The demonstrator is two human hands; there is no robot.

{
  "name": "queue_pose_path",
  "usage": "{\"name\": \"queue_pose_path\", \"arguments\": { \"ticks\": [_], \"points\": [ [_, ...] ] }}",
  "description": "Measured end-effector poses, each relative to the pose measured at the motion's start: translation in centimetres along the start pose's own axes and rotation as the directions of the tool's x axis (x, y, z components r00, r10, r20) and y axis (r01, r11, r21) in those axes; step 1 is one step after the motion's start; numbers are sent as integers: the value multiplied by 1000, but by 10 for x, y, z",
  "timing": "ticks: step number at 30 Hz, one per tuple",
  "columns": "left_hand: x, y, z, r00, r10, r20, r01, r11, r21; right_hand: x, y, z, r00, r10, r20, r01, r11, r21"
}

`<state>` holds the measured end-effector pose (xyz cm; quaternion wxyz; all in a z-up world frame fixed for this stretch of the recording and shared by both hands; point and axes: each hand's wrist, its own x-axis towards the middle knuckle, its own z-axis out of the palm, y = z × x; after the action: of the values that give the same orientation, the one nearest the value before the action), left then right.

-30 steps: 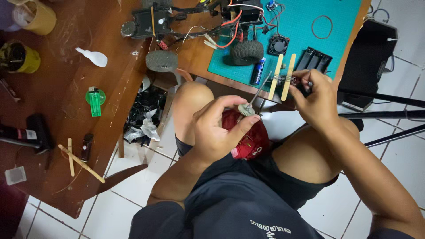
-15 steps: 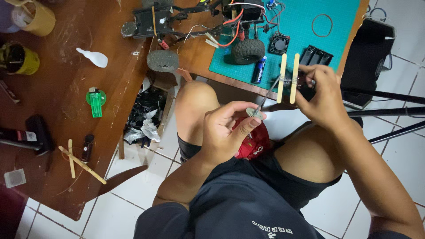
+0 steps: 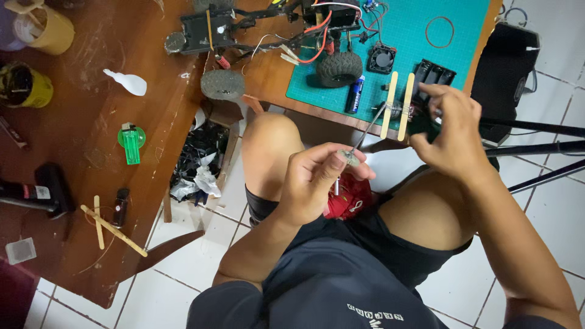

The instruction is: The person sits on the floor and assembles a small electronic device using popsicle sticks, wires, and a motor. They adjust the components by hand, then stand up and walk away.

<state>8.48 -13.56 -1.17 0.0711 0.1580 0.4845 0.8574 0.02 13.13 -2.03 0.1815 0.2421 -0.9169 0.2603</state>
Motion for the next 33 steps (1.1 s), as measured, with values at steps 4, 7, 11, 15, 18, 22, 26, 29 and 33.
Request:
{"name": "queue_pose_path", "arguments": {
  "ticks": [4,7,11,15,18,22,26,29,33],
  "points": [
    [3,-1,-5,1000,-7,18,9,997,-79,2,12,-9,960,278,12,-277,950,146],
    [3,-6,-8,1000,-16,8,16,997,-75,12,28,-5,928,370,51,-373,918,135],
    [-6,-16,-14,999,12,-44,-11,1000,27,49,44,1,927,369,57,-359,923,-142],
    [-26,-27,-30,988,40,-151,-20,991,136,90,48,10,967,180,178,-140,967,-214],
    [-36,-31,-45,966,69,-249,-29,987,160,113,50,24,960,119,255,-50,963,-264],
    [-41,-22,-60,929,256,-267,-65,823,564,129,54,37,953,103,285,-19,959,-283],
    [-39,-3,-84,854,503,131,-210,104,972,132,57,36,960,15,281,60,965,-255],
    [-40,-2,-107,873,457,169,-189,-1,982,134,54,31,952,53,301,15,975,-220],
    [-34,-8,-131,929,311,201,-202,-29,979,143,41,23,942,20,335,31,989,-145]
  ]
}}
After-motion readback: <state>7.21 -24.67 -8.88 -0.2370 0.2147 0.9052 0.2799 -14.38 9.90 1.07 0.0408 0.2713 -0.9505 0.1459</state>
